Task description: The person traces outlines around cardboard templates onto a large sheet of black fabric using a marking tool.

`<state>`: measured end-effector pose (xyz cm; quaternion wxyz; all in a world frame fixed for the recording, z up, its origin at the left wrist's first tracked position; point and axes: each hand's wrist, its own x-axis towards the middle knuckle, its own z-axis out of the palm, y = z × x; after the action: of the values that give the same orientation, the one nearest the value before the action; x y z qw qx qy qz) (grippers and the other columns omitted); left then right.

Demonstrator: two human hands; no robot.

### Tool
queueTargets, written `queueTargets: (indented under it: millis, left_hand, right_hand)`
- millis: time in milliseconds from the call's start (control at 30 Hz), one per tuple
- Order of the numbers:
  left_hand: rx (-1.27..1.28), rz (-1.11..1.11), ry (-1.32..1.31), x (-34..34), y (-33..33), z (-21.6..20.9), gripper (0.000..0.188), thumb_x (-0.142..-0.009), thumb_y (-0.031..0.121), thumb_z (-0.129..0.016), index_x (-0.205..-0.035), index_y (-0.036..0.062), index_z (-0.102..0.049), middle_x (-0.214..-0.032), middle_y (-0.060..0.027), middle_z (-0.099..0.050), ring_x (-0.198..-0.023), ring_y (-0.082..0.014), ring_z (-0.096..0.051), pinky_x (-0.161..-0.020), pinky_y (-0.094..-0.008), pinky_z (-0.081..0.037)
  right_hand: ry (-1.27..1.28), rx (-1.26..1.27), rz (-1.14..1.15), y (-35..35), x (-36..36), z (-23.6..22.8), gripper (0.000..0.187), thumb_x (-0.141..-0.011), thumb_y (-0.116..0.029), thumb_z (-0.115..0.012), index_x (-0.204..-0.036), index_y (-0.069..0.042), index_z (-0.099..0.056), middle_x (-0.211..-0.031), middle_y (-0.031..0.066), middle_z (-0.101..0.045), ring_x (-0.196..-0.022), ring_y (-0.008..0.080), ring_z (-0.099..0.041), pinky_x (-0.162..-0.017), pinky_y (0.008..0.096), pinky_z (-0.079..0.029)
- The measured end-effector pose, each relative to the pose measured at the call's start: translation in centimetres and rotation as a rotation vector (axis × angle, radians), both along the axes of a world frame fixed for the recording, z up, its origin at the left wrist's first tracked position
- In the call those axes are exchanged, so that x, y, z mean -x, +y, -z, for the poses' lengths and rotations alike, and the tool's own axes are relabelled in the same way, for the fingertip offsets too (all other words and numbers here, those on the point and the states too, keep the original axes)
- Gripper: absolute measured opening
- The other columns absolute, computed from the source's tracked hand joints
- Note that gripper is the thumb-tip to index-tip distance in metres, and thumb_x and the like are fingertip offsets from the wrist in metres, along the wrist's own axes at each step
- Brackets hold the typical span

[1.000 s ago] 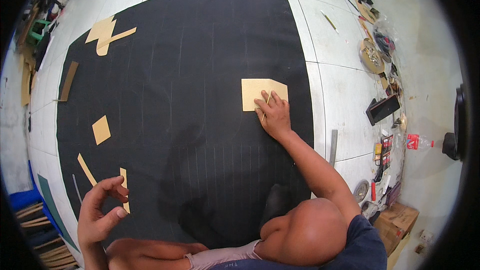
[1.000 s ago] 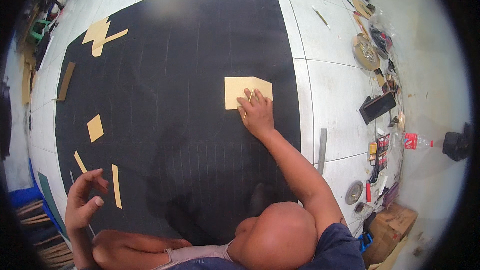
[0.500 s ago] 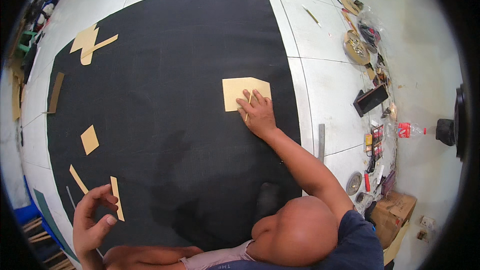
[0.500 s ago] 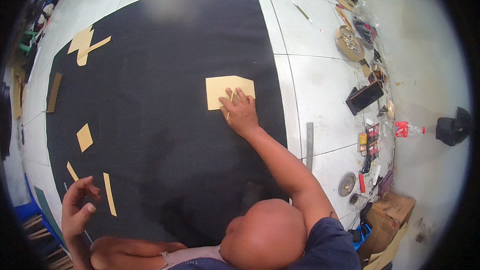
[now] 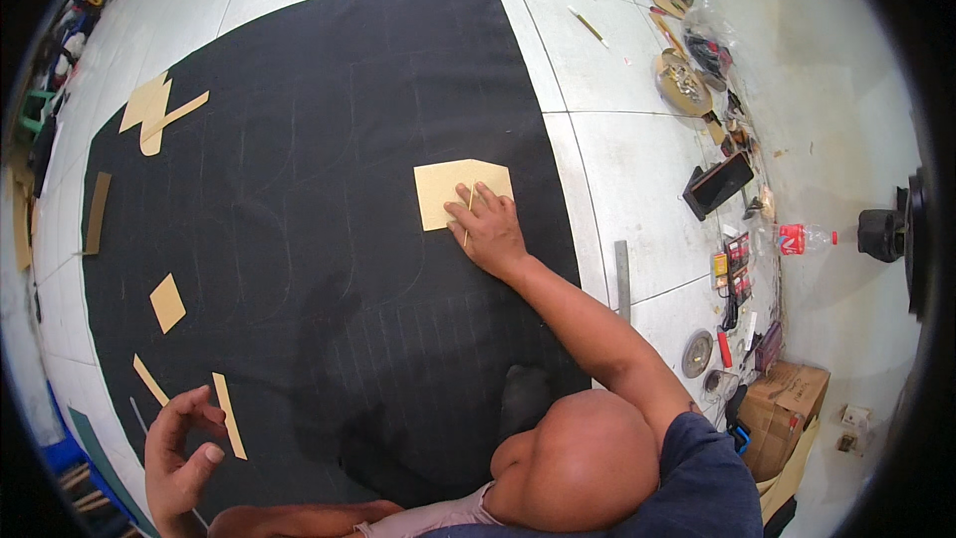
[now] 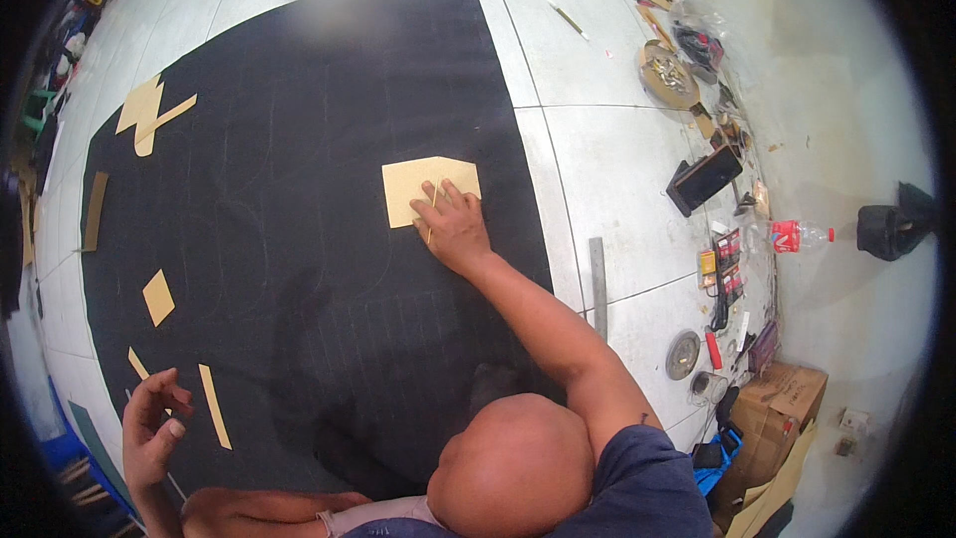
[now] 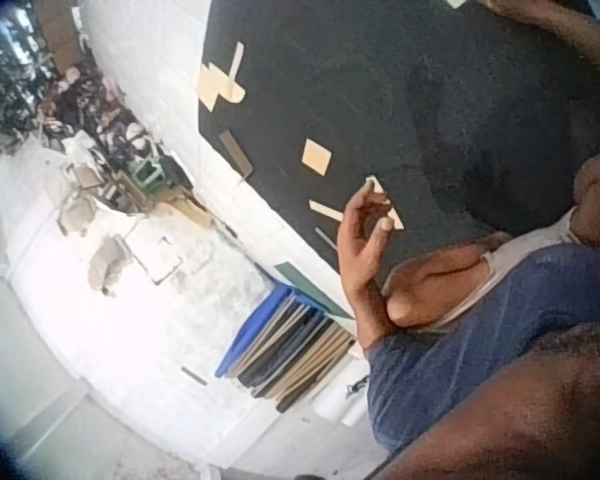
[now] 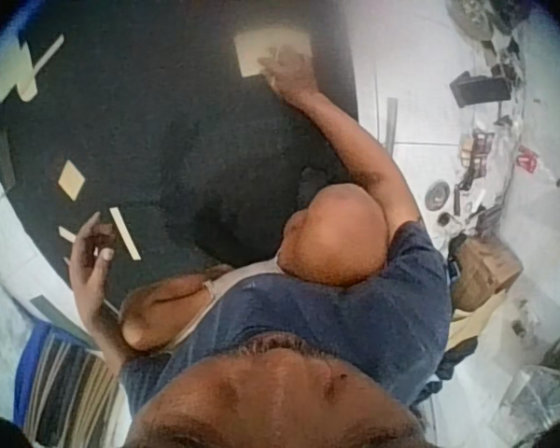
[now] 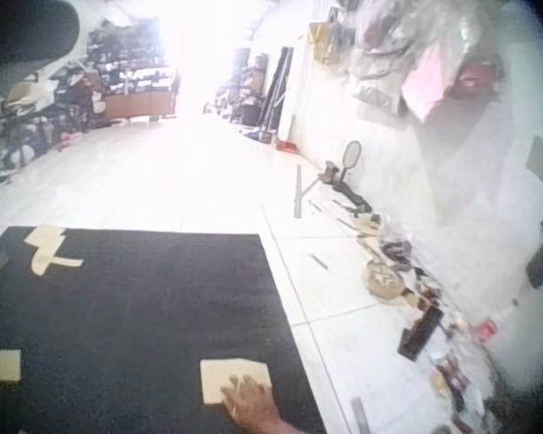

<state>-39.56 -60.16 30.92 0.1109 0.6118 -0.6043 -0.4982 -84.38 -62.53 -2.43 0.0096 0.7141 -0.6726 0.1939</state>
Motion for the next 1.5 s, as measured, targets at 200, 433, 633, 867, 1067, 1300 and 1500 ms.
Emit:
queueTargets:
  millis: [200, 433, 633, 867, 1067, 1300, 1500]
  left_hand:
    - [0.021, -0.030, 0.028, 0.1, 0.0, 0.9, 0.072, -0.078, 0.040, -0.083, -0.135, 0.0011, -0.063, -0.103, -0.0097, -0.069, -0.095, -0.0211, -0.067, -0.090, -0.0368, -0.053]
    - [-0.001, -0.024, 0.028, 0.4, -0.2, 0.0, 0.067, -0.080, 0.035, -0.080, -0.136, 0.0020, -0.062, -0.103, -0.0084, -0.067, -0.093, -0.0196, -0.066, -0.088, -0.0348, -0.053]
    - [0.004, -0.025, 0.034, 0.7, -0.4, 0.7, 0.067, -0.079, 0.035, -0.081, -0.134, 0.0016, -0.063, -0.102, -0.0085, -0.067, -0.094, -0.0208, -0.068, -0.089, -0.0365, -0.055]
    - [0.023, -0.015, 0.032, 0.4, -0.3, 0.7, 0.069, -0.080, 0.038, -0.083, -0.135, 0.0014, -0.063, -0.101, -0.0094, -0.068, -0.092, -0.0209, -0.068, -0.088, -0.0364, -0.056]
    - [0.051, 0.009, 0.020, 0.5, -0.2, 0.2, 0.057, -0.083, 0.035, -0.082, -0.125, -0.0002, -0.066, -0.100, -0.0087, -0.069, -0.092, -0.0201, -0.070, -0.087, -0.0352, -0.057]
    - [0.174, -0.247, -0.215, -5.8, 6.7, -4.9, 0.031, -0.097, 0.032, -0.071, -0.106, 0.0027, -0.064, -0.092, -0.0073, -0.059, -0.078, -0.0182, -0.062, -0.070, -0.0324, -0.051]
    - [-0.557, 0.270, 0.056, 6.1, 6.1, -4.7, 0.026, -0.100, 0.019, -0.065, -0.119, 0.0015, -0.067, -0.107, -0.0069, -0.067, -0.094, -0.0159, -0.067, -0.084, -0.0271, -0.053]
  right_hand:
    - [-0.142, 0.046, 0.092, 1.1, 1.8, -1.7, 0.033, -0.094, -0.027, -0.070, -0.124, -0.014, -0.068, -0.137, 0.0117, -0.063, -0.128, 0.0311, -0.057, -0.101, 0.0483, -0.042]
    - [-0.170, 0.011, 0.042, 3.4, 0.5, -2.5, 0.031, -0.091, -0.021, -0.073, -0.120, -0.011, -0.068, -0.130, 0.0115, -0.064, -0.118, 0.0294, -0.061, -0.093, 0.0454, -0.046]
    - [-0.173, 0.008, -0.002, 4.2, 0.3, -1.9, 0.033, -0.089, -0.020, -0.076, -0.119, -0.012, -0.069, -0.129, 0.0096, -0.063, -0.119, 0.0282, -0.060, -0.095, 0.0439, -0.046]
    - [-0.179, 0.038, -0.032, 4.0, -0.1, -1.8, 0.034, -0.087, -0.019, -0.076, -0.120, -0.013, -0.069, -0.128, 0.0091, -0.063, -0.120, 0.0273, -0.059, -0.095, 0.0430, -0.046]
    - [-0.178, 0.043, -0.053, 4.4, -0.4, -2.1, 0.034, -0.087, -0.017, -0.077, -0.119, -0.013, -0.069, -0.128, 0.0087, -0.063, -0.118, 0.0269, -0.059, -0.093, 0.0421, -0.046]
    - [-0.238, -0.008, -0.187, 6.5, -1.1, -2.7, 0.035, -0.086, -0.016, -0.077, -0.120, -0.012, -0.068, -0.125, 0.0082, -0.065, -0.115, 0.0266, -0.062, -0.090, 0.0431, -0.047]
    - [-0.277, -0.066, -0.296, 7.0, -2.4, -2.3, 0.030, -0.087, -0.014, -0.077, -0.116, -0.012, -0.068, -0.123, 0.0074, -0.067, -0.112, 0.0272, -0.064, -0.089, 0.0436, -0.049]
